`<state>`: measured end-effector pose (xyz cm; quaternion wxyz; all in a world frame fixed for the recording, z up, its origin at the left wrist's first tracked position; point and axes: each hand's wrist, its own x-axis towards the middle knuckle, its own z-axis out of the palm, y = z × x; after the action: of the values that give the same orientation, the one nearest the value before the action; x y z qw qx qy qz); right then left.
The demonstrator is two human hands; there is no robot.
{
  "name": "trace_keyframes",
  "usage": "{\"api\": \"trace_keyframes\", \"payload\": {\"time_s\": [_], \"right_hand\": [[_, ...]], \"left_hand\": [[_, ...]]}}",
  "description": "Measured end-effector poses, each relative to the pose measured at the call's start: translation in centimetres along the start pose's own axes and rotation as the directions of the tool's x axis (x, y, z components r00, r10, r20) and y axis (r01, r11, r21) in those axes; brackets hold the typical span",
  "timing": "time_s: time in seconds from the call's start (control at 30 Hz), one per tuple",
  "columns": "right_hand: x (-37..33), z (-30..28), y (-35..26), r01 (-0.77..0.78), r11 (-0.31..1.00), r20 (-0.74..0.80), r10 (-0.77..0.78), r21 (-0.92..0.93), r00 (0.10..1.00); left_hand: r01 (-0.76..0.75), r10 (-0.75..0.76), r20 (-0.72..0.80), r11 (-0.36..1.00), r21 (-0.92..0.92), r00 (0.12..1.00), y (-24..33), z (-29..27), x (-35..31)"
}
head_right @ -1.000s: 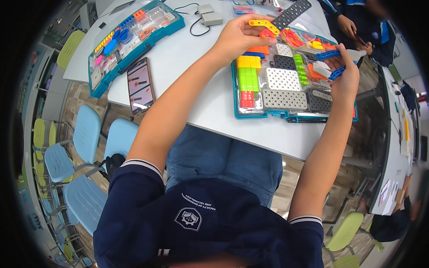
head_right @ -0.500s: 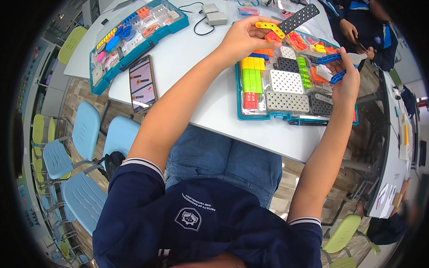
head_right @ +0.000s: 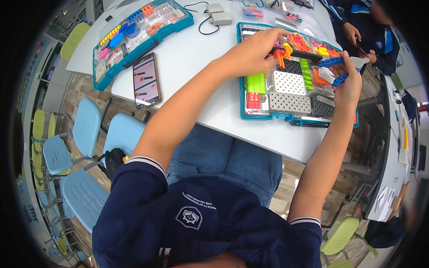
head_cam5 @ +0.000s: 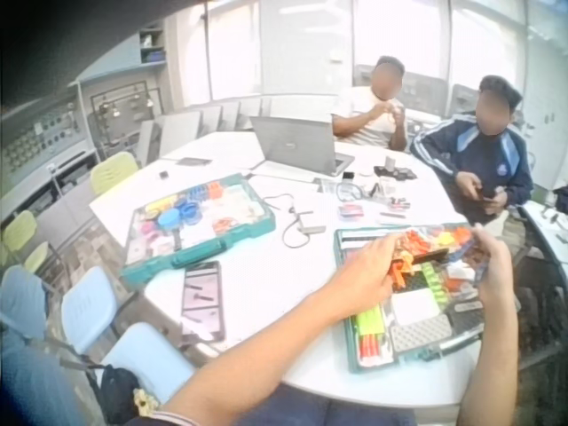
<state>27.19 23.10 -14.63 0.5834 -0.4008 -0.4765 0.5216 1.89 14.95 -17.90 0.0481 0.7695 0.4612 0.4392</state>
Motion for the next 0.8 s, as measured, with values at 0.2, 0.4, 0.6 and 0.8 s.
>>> {"api": "trace_keyframes", "payload": {"time_s": [0.2,0.4,0.6,0.8], "right_hand": [[0.1,-0.1,0.1,0.023,1.000,-0.003,-0.023,0.001,1.000],[0.2,0.0,0.3,0.006,1.000,0.015,-0.006,-0.009,1.000],[0.2,0.0,0.4,0.024,1.000,0.021,-0.024,0.002,0.999],[0.3,-0.2,0.5,0.015,1.000,0.049,-0.016,0.006,0.999]], "left_hand": [[0.334,-0.133,-0.369,0.761,0.557,0.920,5.3,-2.4,-6.0],[0.668,-0.456,-0.496,0.403,0.626,0.740,6.4,-4.2,-11.1],[0.721,-0.539,-0.505,0.333,0.607,0.674,3.5,-5.2,-11.4],[0.747,-0.549,-0.519,0.372,0.550,0.655,1.0,-5.9,-10.5]]}}
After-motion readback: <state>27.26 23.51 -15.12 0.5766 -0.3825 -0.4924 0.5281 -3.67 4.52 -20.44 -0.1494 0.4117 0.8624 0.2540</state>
